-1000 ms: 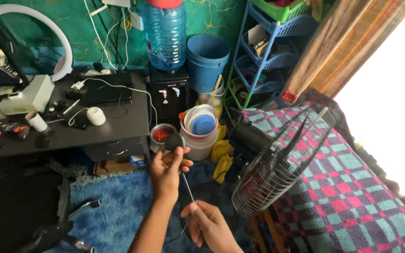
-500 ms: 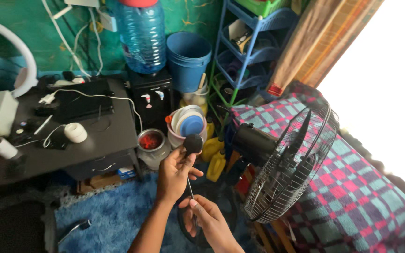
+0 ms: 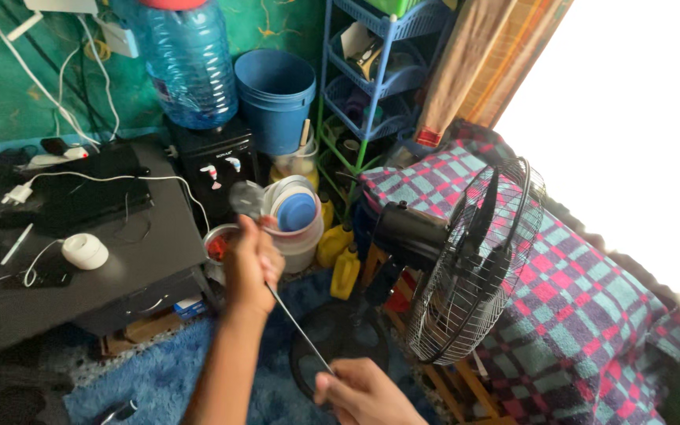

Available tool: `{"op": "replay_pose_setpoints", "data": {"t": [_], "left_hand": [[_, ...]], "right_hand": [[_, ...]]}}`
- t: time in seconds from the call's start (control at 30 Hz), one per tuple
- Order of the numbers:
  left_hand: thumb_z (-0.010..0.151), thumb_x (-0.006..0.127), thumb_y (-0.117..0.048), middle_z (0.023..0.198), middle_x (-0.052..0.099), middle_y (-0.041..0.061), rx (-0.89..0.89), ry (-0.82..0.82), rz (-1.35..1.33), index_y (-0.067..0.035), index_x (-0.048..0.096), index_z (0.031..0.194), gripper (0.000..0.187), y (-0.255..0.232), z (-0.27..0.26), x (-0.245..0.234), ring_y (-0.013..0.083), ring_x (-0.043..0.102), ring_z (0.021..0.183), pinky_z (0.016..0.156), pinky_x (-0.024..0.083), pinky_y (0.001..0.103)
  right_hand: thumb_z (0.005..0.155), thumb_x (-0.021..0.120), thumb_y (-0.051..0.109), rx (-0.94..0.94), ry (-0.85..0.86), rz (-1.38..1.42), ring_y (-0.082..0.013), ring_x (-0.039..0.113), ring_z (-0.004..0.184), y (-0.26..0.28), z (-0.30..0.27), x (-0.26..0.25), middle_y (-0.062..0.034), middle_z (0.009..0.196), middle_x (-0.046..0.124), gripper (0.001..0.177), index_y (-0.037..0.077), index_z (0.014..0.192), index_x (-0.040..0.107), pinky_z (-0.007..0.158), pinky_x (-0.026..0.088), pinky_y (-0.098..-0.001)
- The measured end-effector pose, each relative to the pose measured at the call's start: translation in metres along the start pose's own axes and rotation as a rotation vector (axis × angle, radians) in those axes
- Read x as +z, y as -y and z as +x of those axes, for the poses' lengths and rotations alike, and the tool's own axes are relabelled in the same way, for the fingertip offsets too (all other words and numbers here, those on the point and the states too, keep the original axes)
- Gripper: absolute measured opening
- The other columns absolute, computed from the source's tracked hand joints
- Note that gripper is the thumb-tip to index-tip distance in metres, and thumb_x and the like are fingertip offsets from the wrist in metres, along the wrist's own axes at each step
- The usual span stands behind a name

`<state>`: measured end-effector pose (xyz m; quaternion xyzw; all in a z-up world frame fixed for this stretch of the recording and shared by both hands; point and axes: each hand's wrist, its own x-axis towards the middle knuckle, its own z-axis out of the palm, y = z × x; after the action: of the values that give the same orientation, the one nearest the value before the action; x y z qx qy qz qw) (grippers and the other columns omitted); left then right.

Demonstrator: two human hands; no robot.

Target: The person assembles a table fan by attaching the fan blades to the motor shaft, securing them with a nut, and then fitting the front and rear wire cages. The person manually spins the blades to test the assembly and adjusts the fan head.

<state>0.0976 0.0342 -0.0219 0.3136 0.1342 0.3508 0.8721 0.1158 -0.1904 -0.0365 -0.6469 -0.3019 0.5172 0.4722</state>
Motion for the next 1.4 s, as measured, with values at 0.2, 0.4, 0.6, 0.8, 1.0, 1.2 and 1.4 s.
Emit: {"op": "replay_pose_setpoints", "data": {"t": [0.2, 0.4, 0.6, 0.8, 1.0, 1.2, 1.4], "left_hand": [[0.088, 0.047, -0.041, 0.047, 0.030, -0.008, 0.013, -0.079, -0.041, -0.007, 0.057, 0.091, 0.036, -0.017, 0.056, -0.051, 0.0018, 0.025, 0.035, 0.031, 0.019, 0.018], [0.091, 0.047, -0.033, 0.047, 0.036, -0.010, 0.075, -0.245, -0.026, -0.014, 0.059, 0.087, 0.022, -0.049, 0.107, -0.148, 0.0021, 0.030, 0.033, 0.031, 0.023, 0.017], [0.097, 0.048, -0.042, 0.051, 0.040, -0.012, 0.156, -0.359, 0.053, -0.015, 0.058, 0.093, 0.029, -0.092, 0.121, -0.243, 0.0012, 0.031, 0.037, 0.034, 0.026, 0.016], [0.094, 0.041, -0.046, 0.053, 0.040, -0.010, 0.223, -0.329, 0.131, -0.013, 0.059, 0.094, 0.038, -0.119, 0.115, -0.234, 0.0024, 0.032, 0.037, 0.035, 0.025, 0.017], [0.084, 0.057, -0.033, 0.054, 0.040, -0.008, 0.107, -0.287, 0.541, -0.015, 0.056, 0.085, 0.018, -0.096, 0.050, -0.092, 0.0019, 0.030, 0.038, 0.033, 0.017, 0.017], [0.083, 0.051, -0.034, 0.058, 0.059, 0.005, -0.137, 0.120, 0.849, -0.008, 0.059, 0.071, 0.030, -0.012, -0.006, -0.012, 0.0109, 0.051, 0.044, 0.038, 0.040, 0.022], [0.078, 0.061, -0.020, 0.059, 0.065, 0.007, -0.493, 0.457, 1.199, -0.001, 0.059, 0.073, 0.020, 0.131, 0.006, -0.126, 0.0128, 0.059, 0.047, 0.044, 0.046, 0.023]], "right_hand": [[0.086, 0.060, 0.020, -0.252, 0.325, 0.126, -0.0058, 0.051, 0.074, 0.041, -0.067, -0.049, -0.0008, 0.079, 0.054, 0.023, -0.002, 0.093, 0.056, 0.065, 0.042, -0.0199], [0.084, 0.059, 0.018, -0.339, 0.201, 0.078, -0.0089, 0.053, 0.072, 0.067, -0.134, -0.076, -0.0022, 0.077, 0.056, 0.020, 0.000, 0.093, 0.056, 0.064, 0.043, -0.0219], [0.082, 0.058, 0.016, -0.211, -0.118, -0.233, -0.0121, 0.055, 0.070, 0.070, -0.153, -0.076, -0.0035, 0.075, 0.057, 0.018, 0.003, 0.094, 0.056, 0.062, 0.044, -0.0239], [0.080, 0.057, 0.014, -0.103, -0.235, -0.489, -0.0152, 0.057, 0.068, 0.074, -0.149, -0.070, -0.0049, 0.073, 0.058, 0.017, 0.006, 0.095, 0.057, 0.061, 0.045, -0.0259], [0.078, 0.056, 0.013, -0.058, -0.233, -0.669, -0.0183, 0.059, 0.066, 0.087, -0.159, -0.068, -0.0062, 0.071, 0.059, 0.018, 0.009, 0.096, 0.057, 0.060, 0.046, -0.0279], [0.076, 0.055, 0.011, -0.070, -0.144, -0.745, -0.0214, 0.061, 0.064, 0.096, -0.129, -0.040, -0.0075, 0.070, 0.061, 0.020, 0.011, 0.096, 0.057, 0.058, 0.047, -0.0299], [0.068, 0.061, 0.005, -0.159, 0.077, -0.721, -0.0250, 0.058, 0.067, -0.007, -0.031, -0.031, -0.0109, 0.071, 0.061, 0.037, 0.010, 0.105, 0.054, 0.055, 0.042, -0.0334]]}}
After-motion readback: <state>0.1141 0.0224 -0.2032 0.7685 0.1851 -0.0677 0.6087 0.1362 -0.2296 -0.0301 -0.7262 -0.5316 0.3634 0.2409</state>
